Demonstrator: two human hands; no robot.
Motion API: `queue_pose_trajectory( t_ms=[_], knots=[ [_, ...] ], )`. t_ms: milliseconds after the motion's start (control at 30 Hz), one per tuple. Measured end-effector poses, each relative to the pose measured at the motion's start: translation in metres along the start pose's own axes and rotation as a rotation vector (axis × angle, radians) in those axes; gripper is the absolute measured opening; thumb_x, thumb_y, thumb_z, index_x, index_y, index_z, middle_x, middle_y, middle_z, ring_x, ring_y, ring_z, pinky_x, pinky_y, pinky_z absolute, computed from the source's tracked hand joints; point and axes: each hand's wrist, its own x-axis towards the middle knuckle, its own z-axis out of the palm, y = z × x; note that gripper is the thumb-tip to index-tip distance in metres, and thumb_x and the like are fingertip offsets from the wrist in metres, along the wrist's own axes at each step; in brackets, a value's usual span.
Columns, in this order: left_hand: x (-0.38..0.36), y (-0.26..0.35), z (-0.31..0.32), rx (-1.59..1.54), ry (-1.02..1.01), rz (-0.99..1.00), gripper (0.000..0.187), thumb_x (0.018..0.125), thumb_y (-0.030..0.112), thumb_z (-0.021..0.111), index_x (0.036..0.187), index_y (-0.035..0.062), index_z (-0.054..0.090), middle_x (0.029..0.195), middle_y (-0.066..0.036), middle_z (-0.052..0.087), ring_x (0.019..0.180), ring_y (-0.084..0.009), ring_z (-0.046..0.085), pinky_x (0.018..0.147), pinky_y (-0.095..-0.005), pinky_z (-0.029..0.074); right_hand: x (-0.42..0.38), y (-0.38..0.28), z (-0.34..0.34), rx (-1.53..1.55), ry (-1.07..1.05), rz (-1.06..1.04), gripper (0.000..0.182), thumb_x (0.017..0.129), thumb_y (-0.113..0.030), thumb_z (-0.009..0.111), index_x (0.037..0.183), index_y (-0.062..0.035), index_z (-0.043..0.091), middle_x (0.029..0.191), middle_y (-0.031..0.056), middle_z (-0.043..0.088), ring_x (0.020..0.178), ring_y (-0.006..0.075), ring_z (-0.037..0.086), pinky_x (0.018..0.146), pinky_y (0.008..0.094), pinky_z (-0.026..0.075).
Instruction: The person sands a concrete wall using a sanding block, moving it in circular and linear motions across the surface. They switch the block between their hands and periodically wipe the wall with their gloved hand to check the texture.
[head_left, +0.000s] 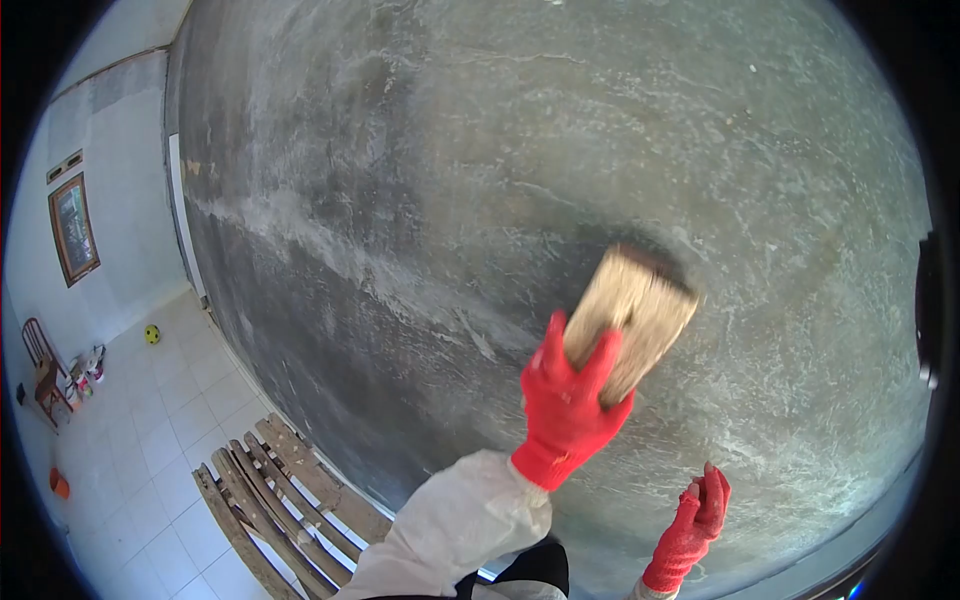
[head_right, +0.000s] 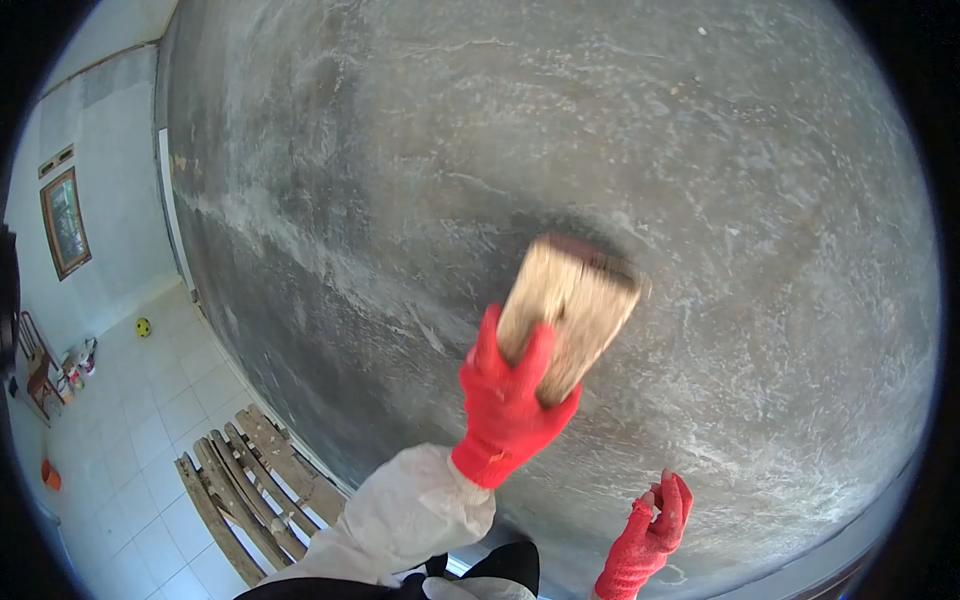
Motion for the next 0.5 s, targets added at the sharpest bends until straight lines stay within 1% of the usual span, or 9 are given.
queue_pose_trajectory(
  t_ms=[100,167,200,233,300,333,367,400,500],
  knots=[
    [-0.089,-0.030,-0.008,0.019,-0.135,-0.039,0.088,0.062,0.026,0.083,0.139,0.0220,0.040,0.131,-0.033,0.040,0.107,-0.0511,0.052,0.077,-0.0556,0.047,-0.014,0.014,0.009,0.009,-0.024,0.013,0.037,0.086,0.007,0.050,0.121,-0.0001,0.061,0.118,0.0089,0.054,0.087,0.0150,0.053,0.070,0.0268,0.047],
    [-0.169,-0.057,-0.016,0.014,-0.202,-0.079,0.090,0.062,0.026,0.084,0.140,0.0238,0.037,0.129,-0.033,0.042,0.104,-0.0517,0.053,0.073,-0.0554,0.048,-0.023,0.023,0.014,-0.023,-0.102,0.012,0.034,0.091,-0.001,0.049,0.124,0.0009,0.059,0.114,0.0048,0.053,0.079,0.0090,0.049,0.063,0.0228,0.043],
    [-0.194,-0.065,-0.021,0.004,-0.228,-0.097,0.091,0.062,0.026,0.084,0.139,0.0241,0.036,0.128,-0.033,0.042,0.102,-0.0519,0.054,0.072,-0.0551,0.049,-0.025,0.023,0.019,-0.033,-0.098,-0.069,0.034,0.090,0.000,0.049,0.123,0.0007,0.060,0.113,0.0055,0.054,0.077,0.0092,0.048,0.061,0.0227,0.042],
    [-0.199,-0.064,-0.024,0.005,-0.226,-0.096,0.091,0.062,0.026,0.084,0.139,0.0241,0.036,0.128,-0.033,0.042,0.102,-0.0519,0.054,0.072,-0.0551,0.049,-0.026,0.024,0.019,-0.031,-0.099,-0.071,0.034,0.090,0.000,0.049,0.123,0.0007,0.060,0.113,0.0055,0.054,0.077,0.0092,0.048,0.061,0.0227,0.042],
    [-0.185,-0.058,-0.031,0.112,-0.221,-0.094,0.091,0.062,0.026,0.084,0.139,0.0238,0.035,0.127,-0.034,0.042,0.100,-0.0512,0.054,0.071,-0.0552,0.049,-0.024,0.025,0.020,-0.045,-0.135,-0.082,0.035,0.090,0.002,0.048,0.122,0.0012,0.060,0.114,0.0054,0.053,0.077,0.0093,0.048,0.062,0.0231,0.043],
    [-0.171,-0.059,-0.022,0.011,-0.202,-0.089,0.088,0.062,0.026,0.084,0.137,0.0226,0.038,0.127,-0.034,0.042,0.100,-0.0506,0.054,0.071,-0.0551,0.048,-0.021,0.025,0.021,-0.046,-0.135,-0.083,0.035,0.090,0.002,0.048,0.122,0.0012,0.060,0.114,0.0054,0.053,0.077,0.0093,0.048,0.062,0.0231,0.043],
    [-0.135,-0.051,-0.014,-0.092,-0.188,-0.089,0.085,0.062,0.027,0.084,0.135,0.0214,0.040,0.128,-0.034,0.041,0.099,-0.0500,0.054,0.071,-0.0550,0.048,-0.018,0.019,0.021,-0.010,-0.125,-0.009,0.035,0.087,0.004,0.050,0.120,-0.0001,0.061,0.116,0.0077,0.054,0.083,0.0129,0.052,0.068,0.0255,0.045],
    [-0.095,-0.035,-0.013,-0.038,-0.171,-0.088,0.082,0.062,0.027,0.084,0.132,0.0203,0.042,0.128,-0.034,0.041,0.099,-0.0497,0.054,0.071,-0.0545,0.048,-0.015,0.015,0.021,0.025,-0.112,0.064,0.036,0.084,0.005,0.053,0.119,-0.0015,0.062,0.118,0.0100,0.055,0.089,0.0165,0.055,0.074,0.0279,0.048],
    [-0.020,0.000,-0.003,-0.006,-0.098,-0.055,0.076,0.061,0.028,0.084,0.127,0.0187,0.046,0.130,-0.034,0.040,0.100,-0.0496,0.054,0.072,-0.0536,0.049,-0.004,0.004,0.025,-0.017,-0.024,-0.030,0.035,0.085,0.004,0.055,0.119,-0.0008,0.062,0.118,0.0099,0.055,0.089,0.0166,0.055,0.073,0.0276,0.048]
  ],
)
